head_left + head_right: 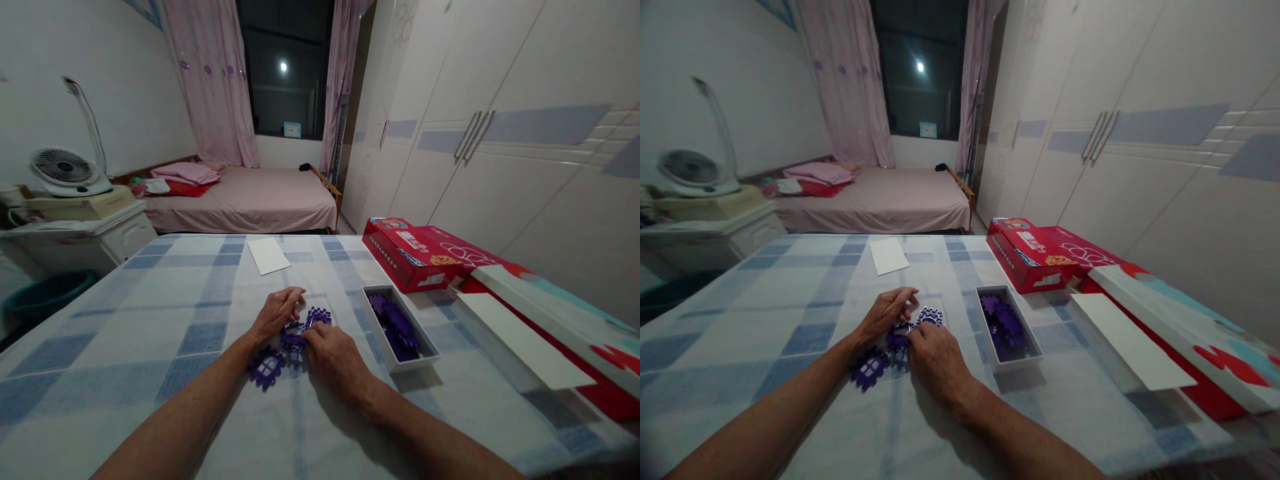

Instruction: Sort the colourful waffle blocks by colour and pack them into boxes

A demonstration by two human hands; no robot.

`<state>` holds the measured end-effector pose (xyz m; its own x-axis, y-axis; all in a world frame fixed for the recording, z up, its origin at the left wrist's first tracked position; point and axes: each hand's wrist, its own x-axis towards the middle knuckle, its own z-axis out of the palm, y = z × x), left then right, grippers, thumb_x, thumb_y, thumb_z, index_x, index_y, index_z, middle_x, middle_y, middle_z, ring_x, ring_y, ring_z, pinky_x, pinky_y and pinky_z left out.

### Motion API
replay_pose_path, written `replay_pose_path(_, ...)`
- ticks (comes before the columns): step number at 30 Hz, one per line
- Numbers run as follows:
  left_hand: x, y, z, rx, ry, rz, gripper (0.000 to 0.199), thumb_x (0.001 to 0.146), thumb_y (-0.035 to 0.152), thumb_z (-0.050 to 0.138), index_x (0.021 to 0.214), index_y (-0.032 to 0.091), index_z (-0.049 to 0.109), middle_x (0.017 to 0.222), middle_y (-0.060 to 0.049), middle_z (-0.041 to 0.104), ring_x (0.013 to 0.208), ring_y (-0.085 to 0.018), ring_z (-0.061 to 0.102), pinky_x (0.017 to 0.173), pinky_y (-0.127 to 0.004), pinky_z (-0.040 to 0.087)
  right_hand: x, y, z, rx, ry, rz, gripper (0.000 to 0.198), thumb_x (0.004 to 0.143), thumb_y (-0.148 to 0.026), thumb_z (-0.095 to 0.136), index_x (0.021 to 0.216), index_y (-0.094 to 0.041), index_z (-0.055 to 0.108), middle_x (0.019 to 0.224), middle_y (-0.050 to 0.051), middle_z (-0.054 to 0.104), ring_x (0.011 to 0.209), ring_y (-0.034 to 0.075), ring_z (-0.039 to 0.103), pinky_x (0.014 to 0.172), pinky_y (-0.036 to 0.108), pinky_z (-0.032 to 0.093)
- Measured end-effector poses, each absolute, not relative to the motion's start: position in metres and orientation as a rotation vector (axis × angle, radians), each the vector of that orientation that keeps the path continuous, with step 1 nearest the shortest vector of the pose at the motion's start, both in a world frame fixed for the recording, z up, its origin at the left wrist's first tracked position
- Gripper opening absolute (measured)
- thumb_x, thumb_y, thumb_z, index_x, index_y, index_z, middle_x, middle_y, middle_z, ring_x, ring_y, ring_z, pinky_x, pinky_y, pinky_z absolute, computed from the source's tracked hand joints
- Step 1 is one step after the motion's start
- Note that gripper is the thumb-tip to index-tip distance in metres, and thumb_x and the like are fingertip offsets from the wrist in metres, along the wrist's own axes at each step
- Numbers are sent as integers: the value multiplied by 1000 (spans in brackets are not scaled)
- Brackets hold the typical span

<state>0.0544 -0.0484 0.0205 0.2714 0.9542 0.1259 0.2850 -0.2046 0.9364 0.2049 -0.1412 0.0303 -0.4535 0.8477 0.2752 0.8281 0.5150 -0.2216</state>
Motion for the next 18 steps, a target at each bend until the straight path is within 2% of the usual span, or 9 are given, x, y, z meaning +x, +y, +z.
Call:
replay_pose_path(3, 54, -48, 18, 1678, 1126, 968, 47, 85, 52, 39, 98, 15, 64, 76, -3, 66, 53, -12, 56, 52, -24, 46, 211, -143, 42, -1376, -2338, 109, 13, 85, -14, 48, 90, -19, 60, 88, 4, 61, 82, 15, 57, 74, 26, 44)
replay_pose_path(7, 53, -46, 16, 1675, 1115, 971, 48, 84, 53, 38, 98, 16, 64, 82, -4, 66, 58, -13, 59, 53, -24, 47, 248, -145, 76, -1376, -2002, 229, 21, 88, -20, 45, 107, -19, 56, 94, 4, 64, 85, 15, 60, 78, 27, 45)
replay_pose_path(9, 52, -46, 15, 1679, 1119, 960, 49, 85, 54, 37, 99, 15, 64, 83, -5, 66, 58, -13, 59, 53, -24, 47, 280, -142, 91, -1486, -1804, 192, 25, 88, -23, 45, 110, -18, 55, 94, 4, 65, 84, 15, 61, 78, 28, 46)
replay_pose_path(13, 52, -46, 15, 1692, 1132, 941, 50, 86, 54, 36, 99, 14, 63, 81, -5, 65, 58, -13, 58, 53, -24, 47, 342, -136, 102, -1708, -1693, 86, 27, 86, -27, 42, 101, -18, 63, 98, 6, 67, 89, 18, 62, 82, 32, 45)
replay_pose_path(18, 52, -46, 15, 1695, 1126, 944, 49, 86, 54, 37, 100, 14, 63, 84, -5, 65, 60, -12, 57, 54, -24, 47, 363, -142, 88, -1781, -1864, 298, 30, 85, -29, 42, 99, -20, 66, 98, 5, 68, 92, 18, 61, 84, 34, 45)
